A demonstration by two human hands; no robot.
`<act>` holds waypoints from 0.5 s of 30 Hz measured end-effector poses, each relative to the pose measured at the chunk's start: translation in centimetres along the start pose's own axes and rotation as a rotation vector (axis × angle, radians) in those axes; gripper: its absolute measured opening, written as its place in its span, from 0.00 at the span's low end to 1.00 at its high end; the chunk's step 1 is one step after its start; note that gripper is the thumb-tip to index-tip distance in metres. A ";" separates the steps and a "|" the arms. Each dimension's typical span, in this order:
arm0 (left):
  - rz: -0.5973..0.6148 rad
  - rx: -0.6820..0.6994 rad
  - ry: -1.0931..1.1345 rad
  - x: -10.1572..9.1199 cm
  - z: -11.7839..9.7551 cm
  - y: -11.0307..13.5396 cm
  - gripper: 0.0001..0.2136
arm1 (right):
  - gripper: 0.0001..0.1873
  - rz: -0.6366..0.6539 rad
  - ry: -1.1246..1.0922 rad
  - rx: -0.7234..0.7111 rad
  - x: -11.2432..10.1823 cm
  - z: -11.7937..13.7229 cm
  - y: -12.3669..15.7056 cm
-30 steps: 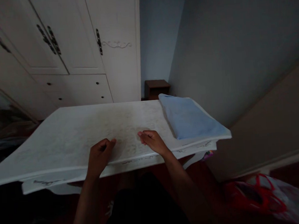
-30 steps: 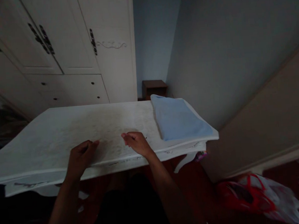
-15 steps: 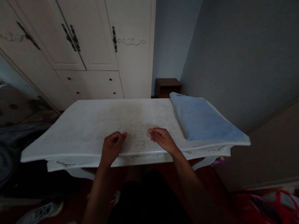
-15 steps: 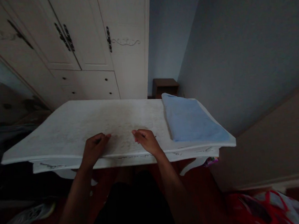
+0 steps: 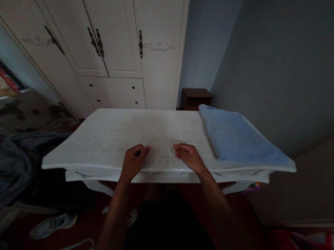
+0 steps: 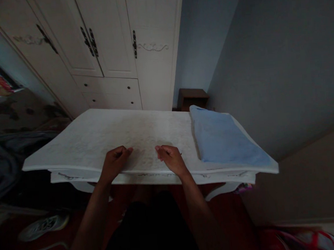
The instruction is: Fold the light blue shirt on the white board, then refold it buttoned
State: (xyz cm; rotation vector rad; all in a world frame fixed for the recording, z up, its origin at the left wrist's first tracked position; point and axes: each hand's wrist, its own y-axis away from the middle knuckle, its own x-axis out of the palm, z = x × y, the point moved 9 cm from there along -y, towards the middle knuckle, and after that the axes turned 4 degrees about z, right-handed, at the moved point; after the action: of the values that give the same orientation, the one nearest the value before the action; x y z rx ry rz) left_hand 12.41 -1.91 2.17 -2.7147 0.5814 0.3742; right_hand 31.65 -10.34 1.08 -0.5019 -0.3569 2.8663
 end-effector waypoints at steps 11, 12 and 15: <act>-0.007 0.007 -0.032 -0.3 -0.1 -0.2 0.21 | 0.30 -0.071 -0.027 -0.157 -2.8 4.2 3.5; -0.005 0.008 -0.039 -0.3 -0.2 -0.2 0.21 | 0.29 -0.050 0.002 -0.183 -3.5 4.9 4.0; -0.004 0.000 -0.063 -0.4 0.0 -0.1 0.22 | 0.28 -0.017 0.138 -0.234 -6.4 7.1 4.8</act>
State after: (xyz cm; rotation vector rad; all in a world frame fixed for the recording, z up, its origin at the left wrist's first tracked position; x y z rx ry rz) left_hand 12.15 -1.71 2.34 -2.6926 0.5582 0.4565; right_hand 34.23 -17.85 8.25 -0.7298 -0.6721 2.7677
